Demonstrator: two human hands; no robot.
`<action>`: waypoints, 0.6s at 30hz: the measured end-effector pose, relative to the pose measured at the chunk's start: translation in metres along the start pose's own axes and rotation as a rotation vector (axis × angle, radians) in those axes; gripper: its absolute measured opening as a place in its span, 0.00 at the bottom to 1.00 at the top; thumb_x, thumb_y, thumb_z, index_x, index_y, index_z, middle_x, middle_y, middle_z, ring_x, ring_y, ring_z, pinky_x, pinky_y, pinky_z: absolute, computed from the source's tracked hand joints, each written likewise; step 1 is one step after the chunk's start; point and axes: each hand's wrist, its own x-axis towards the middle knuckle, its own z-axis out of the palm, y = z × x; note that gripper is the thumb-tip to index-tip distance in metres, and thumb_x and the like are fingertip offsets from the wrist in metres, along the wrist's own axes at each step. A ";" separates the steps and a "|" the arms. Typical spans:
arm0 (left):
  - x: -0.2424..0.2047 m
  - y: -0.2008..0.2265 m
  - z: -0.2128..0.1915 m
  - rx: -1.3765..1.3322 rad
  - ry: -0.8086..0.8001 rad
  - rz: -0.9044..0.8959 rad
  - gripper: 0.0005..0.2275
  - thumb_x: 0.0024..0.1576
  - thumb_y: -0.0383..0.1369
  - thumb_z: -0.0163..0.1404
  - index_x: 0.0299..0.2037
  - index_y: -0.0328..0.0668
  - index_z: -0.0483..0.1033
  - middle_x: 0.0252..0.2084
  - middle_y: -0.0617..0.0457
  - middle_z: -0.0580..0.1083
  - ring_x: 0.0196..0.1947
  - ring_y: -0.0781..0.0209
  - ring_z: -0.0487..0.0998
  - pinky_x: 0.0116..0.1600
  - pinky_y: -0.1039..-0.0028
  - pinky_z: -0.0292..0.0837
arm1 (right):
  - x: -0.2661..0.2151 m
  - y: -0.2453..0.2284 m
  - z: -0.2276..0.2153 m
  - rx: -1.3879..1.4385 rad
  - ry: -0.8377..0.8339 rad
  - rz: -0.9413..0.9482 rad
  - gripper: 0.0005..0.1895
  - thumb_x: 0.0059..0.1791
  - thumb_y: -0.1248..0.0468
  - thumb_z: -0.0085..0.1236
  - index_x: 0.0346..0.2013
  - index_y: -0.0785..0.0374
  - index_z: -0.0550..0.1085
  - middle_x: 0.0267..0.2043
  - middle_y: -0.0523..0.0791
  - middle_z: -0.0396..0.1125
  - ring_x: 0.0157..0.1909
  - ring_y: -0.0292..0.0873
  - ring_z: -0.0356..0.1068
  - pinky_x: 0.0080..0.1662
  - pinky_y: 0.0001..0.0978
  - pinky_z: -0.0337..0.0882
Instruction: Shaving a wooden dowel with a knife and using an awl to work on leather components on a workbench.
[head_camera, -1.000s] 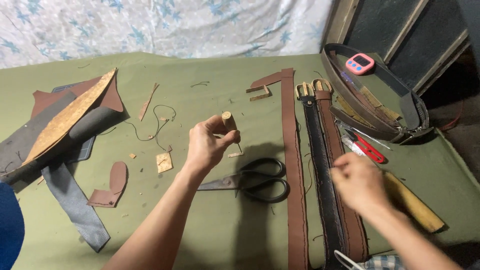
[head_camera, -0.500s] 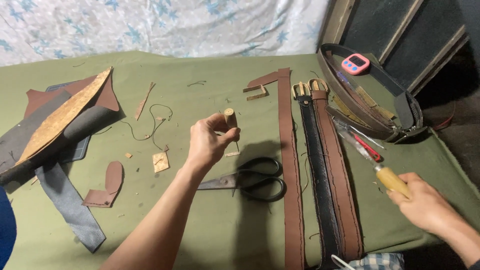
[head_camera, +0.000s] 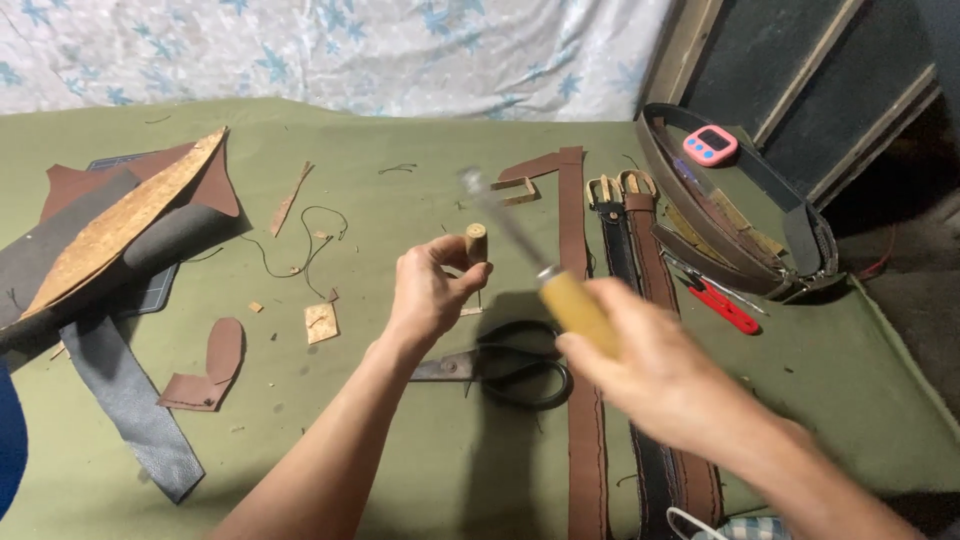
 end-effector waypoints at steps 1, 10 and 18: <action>0.000 -0.001 0.001 -0.002 0.005 0.000 0.01 0.50 0.29 0.58 0.28 0.47 0.80 0.30 0.58 0.83 0.32 0.68 0.80 0.44 0.76 0.77 | -0.004 -0.016 -0.004 -0.004 0.000 -0.004 0.28 0.47 0.48 0.56 0.61 0.47 0.69 0.52 0.40 0.77 0.48 0.41 0.78 0.48 0.39 0.73; 0.001 -0.005 0.002 0.000 0.049 0.008 0.02 0.49 0.31 0.57 0.26 0.49 0.79 0.24 0.62 0.77 0.27 0.71 0.73 0.39 0.78 0.70 | -0.009 -0.083 -0.042 0.258 0.283 -0.346 0.23 0.54 0.60 0.48 0.63 0.63 0.61 0.45 0.48 0.71 0.26 0.41 0.77 0.23 0.35 0.84; 0.003 -0.009 0.001 0.148 0.046 0.002 0.06 0.49 0.38 0.58 0.33 0.53 0.85 0.36 0.65 0.84 0.36 0.64 0.75 0.43 0.69 0.70 | -0.002 -0.052 -0.004 -0.143 -0.105 0.079 0.11 0.57 0.53 0.49 0.53 0.47 0.69 0.25 0.39 0.69 0.17 0.38 0.61 0.20 0.31 0.65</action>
